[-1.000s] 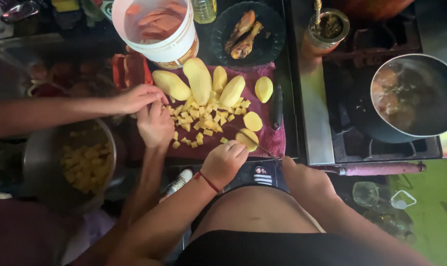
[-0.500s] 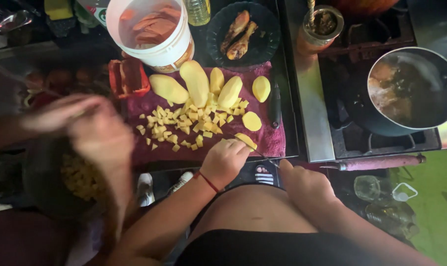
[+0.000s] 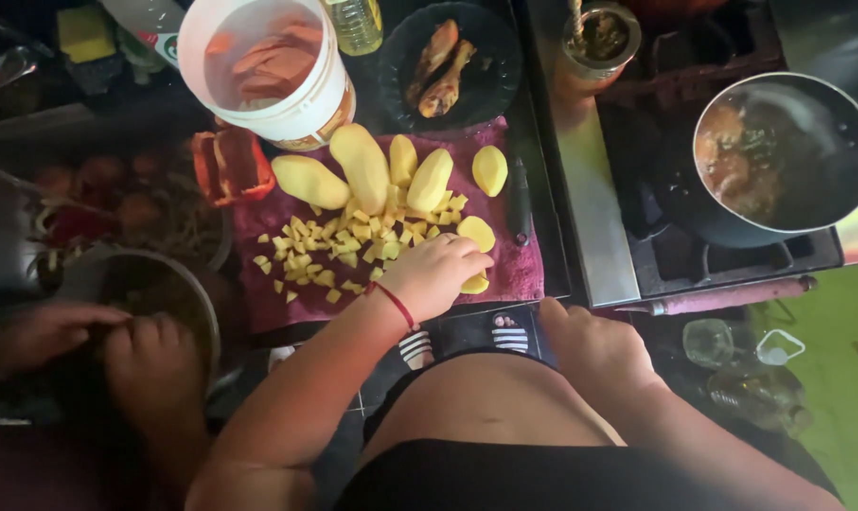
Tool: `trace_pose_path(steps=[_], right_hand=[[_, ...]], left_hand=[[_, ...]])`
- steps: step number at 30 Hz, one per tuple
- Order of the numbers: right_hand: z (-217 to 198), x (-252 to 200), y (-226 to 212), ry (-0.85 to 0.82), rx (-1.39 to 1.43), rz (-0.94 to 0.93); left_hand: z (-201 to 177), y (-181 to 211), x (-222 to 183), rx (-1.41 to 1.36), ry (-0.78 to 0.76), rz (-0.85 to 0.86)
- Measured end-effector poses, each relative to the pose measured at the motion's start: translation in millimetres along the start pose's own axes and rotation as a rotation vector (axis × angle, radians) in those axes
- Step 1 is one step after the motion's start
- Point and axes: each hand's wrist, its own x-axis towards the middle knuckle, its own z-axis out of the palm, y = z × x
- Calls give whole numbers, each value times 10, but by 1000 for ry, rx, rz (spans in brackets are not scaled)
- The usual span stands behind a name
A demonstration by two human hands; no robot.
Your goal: Slicing potatoes on a cutting board using a knife and transferring them to a pot
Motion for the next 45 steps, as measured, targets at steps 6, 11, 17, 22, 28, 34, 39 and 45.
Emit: trace_pose_path(steps=[6,11,17,22,28,34,39,45], right_hand=[[-243,-81,110,-102,56,-68],[-297,-331,267,-309,110,78],[-134,-451,263,-216,10,9],[-219,-282,194,-268,96,-31],[-239,-252,180,-288,46,-55],[-304,-79,49,-160,106,-102],[-304,26,-77,-443,45,-47],[259,-127,-190,53,-145,-32]], left_hand=[[-259,-13,131,-61,-237,-22],[-299,30,197,-31,-224,-23],[-317,51,166,-31,-251,-29],[-315,9,196,-12,-216,9],[-407,52,159,-105,-350,-86],[-350,6,87,-128,-301,41],[-171,-79,69,-176,-256,54],[149,-191,20,-84,-273,1]])
